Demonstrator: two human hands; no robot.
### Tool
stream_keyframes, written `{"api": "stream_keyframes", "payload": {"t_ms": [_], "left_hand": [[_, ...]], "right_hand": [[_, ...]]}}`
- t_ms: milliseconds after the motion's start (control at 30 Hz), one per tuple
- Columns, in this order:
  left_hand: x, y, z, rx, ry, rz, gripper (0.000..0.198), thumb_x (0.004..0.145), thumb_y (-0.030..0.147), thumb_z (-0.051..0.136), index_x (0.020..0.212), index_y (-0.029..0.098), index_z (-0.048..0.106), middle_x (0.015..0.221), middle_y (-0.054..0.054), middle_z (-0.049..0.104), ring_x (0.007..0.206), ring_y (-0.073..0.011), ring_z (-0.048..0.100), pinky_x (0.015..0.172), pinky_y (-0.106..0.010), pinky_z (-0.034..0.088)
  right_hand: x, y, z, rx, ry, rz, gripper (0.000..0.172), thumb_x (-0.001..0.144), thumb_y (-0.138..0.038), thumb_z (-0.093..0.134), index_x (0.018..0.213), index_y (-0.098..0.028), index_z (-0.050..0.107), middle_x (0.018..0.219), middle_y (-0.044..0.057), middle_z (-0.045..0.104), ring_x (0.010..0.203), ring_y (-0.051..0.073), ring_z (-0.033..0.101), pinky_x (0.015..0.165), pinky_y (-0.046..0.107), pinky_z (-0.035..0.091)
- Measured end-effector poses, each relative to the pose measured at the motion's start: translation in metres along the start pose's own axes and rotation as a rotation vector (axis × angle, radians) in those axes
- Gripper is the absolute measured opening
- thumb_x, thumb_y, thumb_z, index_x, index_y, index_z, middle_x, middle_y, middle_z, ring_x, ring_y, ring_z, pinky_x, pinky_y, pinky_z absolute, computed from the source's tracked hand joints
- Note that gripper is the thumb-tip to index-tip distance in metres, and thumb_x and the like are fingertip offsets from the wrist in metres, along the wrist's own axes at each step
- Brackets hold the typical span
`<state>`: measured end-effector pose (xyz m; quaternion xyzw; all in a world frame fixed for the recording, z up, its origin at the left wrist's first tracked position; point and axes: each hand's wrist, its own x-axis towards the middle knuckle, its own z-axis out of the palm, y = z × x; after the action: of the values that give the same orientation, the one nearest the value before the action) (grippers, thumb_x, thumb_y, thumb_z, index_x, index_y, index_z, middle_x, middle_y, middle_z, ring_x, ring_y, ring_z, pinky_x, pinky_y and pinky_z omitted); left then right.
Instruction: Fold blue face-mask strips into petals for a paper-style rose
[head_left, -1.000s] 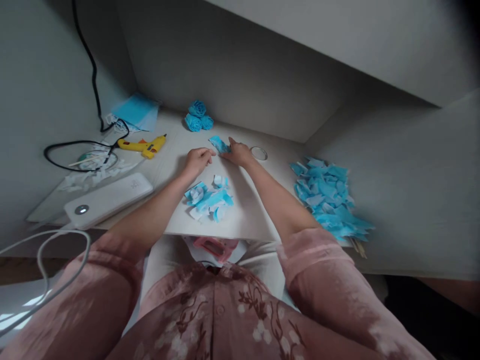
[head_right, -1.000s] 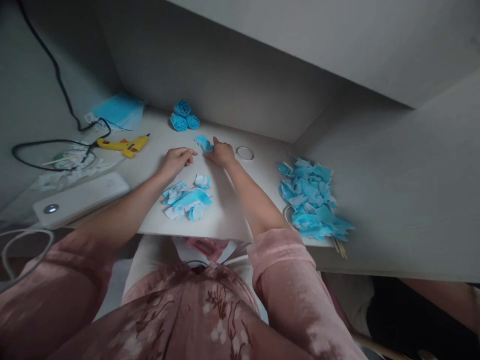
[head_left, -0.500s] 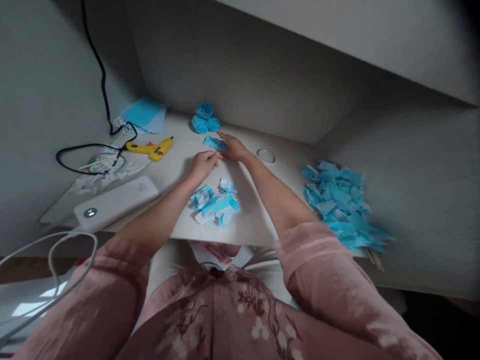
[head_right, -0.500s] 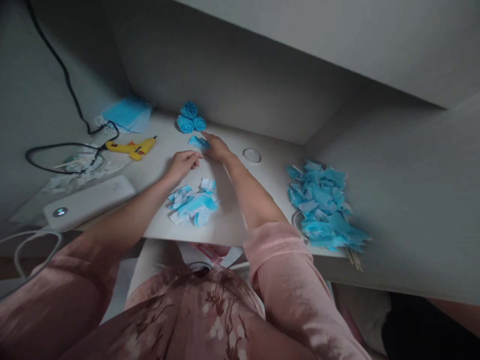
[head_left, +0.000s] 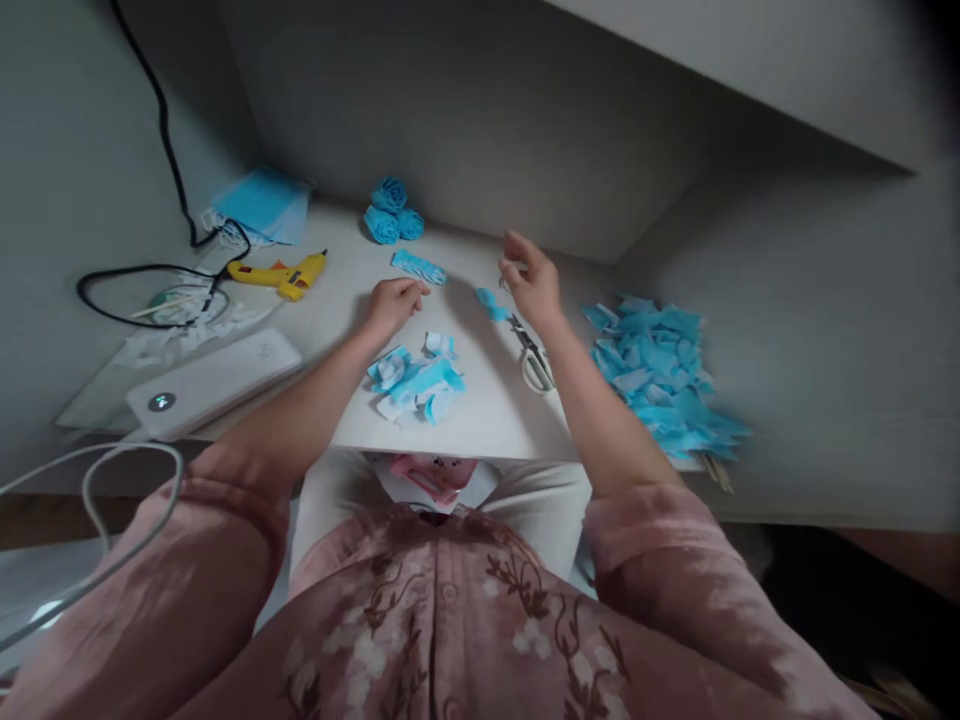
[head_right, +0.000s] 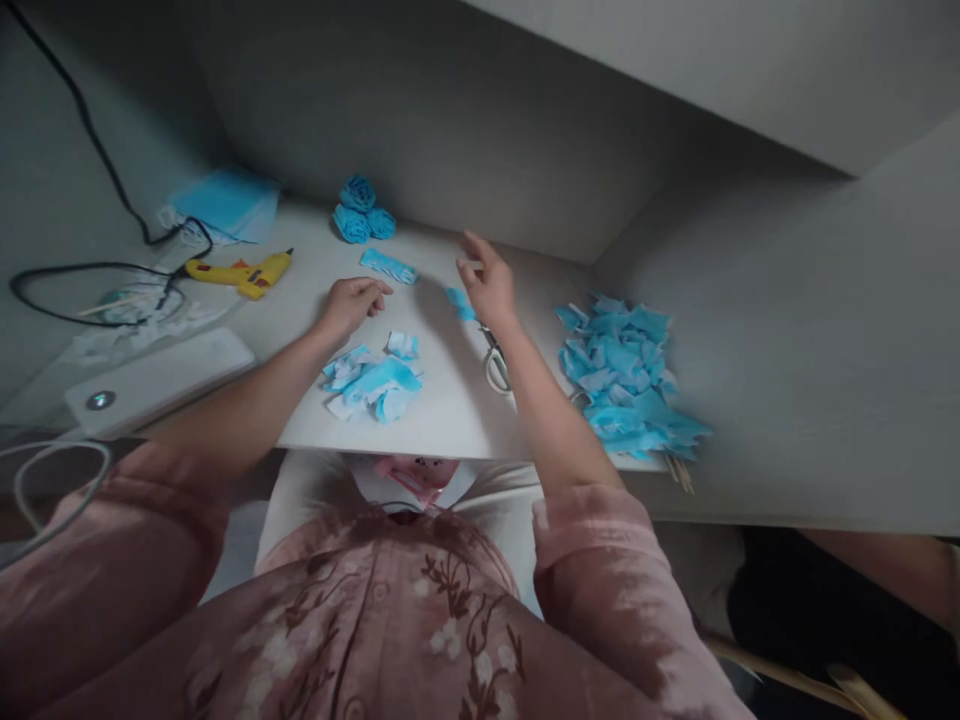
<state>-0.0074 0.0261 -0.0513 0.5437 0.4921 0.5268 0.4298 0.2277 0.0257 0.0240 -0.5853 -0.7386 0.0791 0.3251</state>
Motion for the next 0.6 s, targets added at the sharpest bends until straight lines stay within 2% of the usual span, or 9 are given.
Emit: {"api": "stream_keyframes", "payload": {"t_ms": [167,233,600], "left_hand": [[-0.001,0.004,-0.001,-0.025,0.016,-0.019,0.019,0.083,0.015,0.056,0.075,0.015,0.072,0.059,0.002,0.059,0.054,-0.0096,0.051,0.056,-0.022,0.037],[-0.002,0.006,-0.002,-0.036,0.020,-0.028,0.020,0.083,0.012,0.053,0.074,0.015,0.071,0.059,0.002,0.058,0.053,-0.0090,0.050,0.055,-0.022,0.037],[-0.001,0.004,-0.004,-0.050,0.020,-0.049,0.019,0.084,0.011,0.055,0.076,0.014,0.071,0.057,0.003,0.057,0.052,-0.0081,0.049,0.054,-0.021,0.036]], "right_hand": [[-0.048,0.011,0.010,-0.160,0.226,-0.085,0.055,0.105,-0.026,0.026,0.152,-0.016,0.053,0.136,0.015,0.072,0.128,0.024,0.065,0.114,0.044,0.049],[-0.056,0.014,0.015,-0.203,0.206,-0.127,0.054,0.105,-0.027,0.027,0.148,-0.015,0.058,0.129,0.015,0.075,0.124,0.025,0.066,0.113,0.042,0.048],[-0.044,0.019,0.025,-0.285,0.175,-0.076,0.056,0.103,-0.024,0.033,0.154,-0.020,0.055,0.117,0.010,0.078,0.114,0.025,0.067,0.109,0.042,0.046]]}}
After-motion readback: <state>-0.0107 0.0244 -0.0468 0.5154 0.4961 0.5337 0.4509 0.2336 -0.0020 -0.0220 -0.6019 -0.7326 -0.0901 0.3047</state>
